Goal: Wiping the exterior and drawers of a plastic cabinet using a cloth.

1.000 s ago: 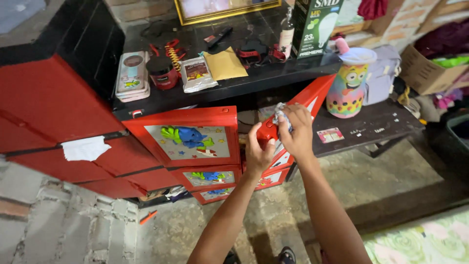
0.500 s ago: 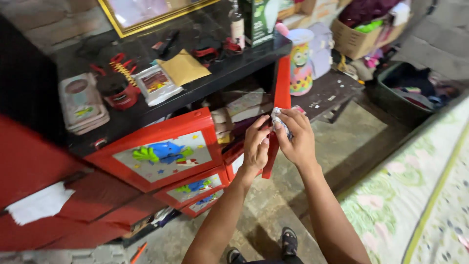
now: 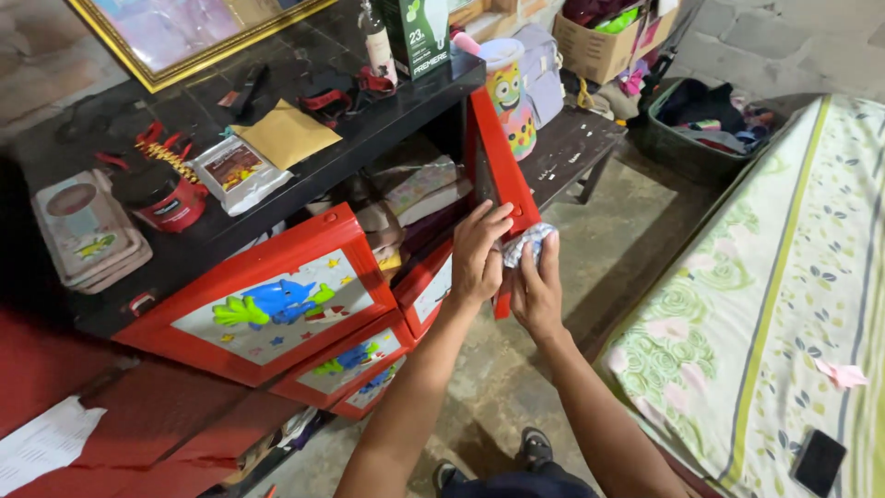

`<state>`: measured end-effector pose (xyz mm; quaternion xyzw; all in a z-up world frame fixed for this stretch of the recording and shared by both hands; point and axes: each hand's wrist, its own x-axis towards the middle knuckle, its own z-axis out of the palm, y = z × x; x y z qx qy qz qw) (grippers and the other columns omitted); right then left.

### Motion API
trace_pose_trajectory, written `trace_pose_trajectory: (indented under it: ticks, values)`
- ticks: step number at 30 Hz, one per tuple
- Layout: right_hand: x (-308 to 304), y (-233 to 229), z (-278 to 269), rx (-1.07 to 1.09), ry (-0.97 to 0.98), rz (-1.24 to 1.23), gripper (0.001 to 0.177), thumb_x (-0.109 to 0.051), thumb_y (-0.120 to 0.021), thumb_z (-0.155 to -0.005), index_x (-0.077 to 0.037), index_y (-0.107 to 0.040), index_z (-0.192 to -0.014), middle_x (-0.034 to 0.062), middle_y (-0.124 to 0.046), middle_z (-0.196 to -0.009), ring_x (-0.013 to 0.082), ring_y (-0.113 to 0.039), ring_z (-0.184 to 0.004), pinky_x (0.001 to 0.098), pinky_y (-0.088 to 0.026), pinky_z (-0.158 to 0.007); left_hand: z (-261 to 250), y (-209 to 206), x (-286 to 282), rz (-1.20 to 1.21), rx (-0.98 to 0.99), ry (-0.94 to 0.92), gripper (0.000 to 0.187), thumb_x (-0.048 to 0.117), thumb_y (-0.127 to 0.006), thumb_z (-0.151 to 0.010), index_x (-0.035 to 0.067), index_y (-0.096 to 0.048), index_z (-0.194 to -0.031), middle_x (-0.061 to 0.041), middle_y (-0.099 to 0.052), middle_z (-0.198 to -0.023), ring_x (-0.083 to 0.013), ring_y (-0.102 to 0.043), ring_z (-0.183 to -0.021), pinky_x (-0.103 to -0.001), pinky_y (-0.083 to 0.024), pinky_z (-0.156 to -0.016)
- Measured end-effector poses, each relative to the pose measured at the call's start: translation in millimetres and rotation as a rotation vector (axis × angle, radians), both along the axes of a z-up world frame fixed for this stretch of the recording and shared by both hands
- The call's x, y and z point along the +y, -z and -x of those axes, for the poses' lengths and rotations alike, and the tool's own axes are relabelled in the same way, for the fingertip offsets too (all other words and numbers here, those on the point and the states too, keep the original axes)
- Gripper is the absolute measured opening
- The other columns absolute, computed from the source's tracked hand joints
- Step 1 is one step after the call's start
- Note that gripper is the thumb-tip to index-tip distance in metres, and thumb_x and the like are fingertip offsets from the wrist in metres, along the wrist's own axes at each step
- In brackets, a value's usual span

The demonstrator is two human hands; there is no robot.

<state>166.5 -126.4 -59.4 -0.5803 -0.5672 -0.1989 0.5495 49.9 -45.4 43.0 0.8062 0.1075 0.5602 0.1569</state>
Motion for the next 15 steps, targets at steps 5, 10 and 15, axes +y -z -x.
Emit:
trace_pose_trajectory:
  ticks: [5,10,15]
  values:
    - [-15.4,8.4,-1.3,0.063,-0.028,-0.008,0.051,0.003,-0.07,-0.085,-0.008,-0.065,-0.134,0.0291,-0.042,-0.149,0.0455,-0.048,-0.138,0.0474,-0.045,-0.113,0.9,-4.3,-6.9,0.019,0.041,-0.005,0.039,0.0,-0.045,-0.089,0.002,-0.061,-0.124,-0.013,-0.063,-0.142,-0.0389,-0.056,-0.137,-0.049,-0.039,-0.117]
    - [-20.5,-21.0,-16.9,0.128,-0.044,-0.087,0.052,0.002,-0.077,-0.08,-0.009,-0.068,-0.13,0.0224,-0.047,-0.131,0.0375,-0.052,-0.124,0.0424,-0.049,-0.104,-5.7,-7.7,-12.3,0.016,0.052,-0.01,0.042,-0.001,-0.044,-0.089,0.002,-0.06,-0.128,-0.013,-0.062,-0.145,-0.038,-0.055,-0.136,-0.048,-0.039,-0.117]
    - [-22.3,-41.6,-36.7,0.121,0.063,-0.094,0.053,-0.003,-0.081,-0.08,-0.005,-0.066,-0.131,0.0202,-0.048,-0.121,0.0358,-0.052,-0.114,0.0442,-0.048,-0.099,-29.6,-10.7,-26.3,0.019,0.138,-0.043,0.049,0.003,-0.048,-0.085,0.003,-0.061,-0.132,-0.014,-0.06,-0.146,-0.0367,-0.054,-0.137,-0.049,-0.036,-0.116]
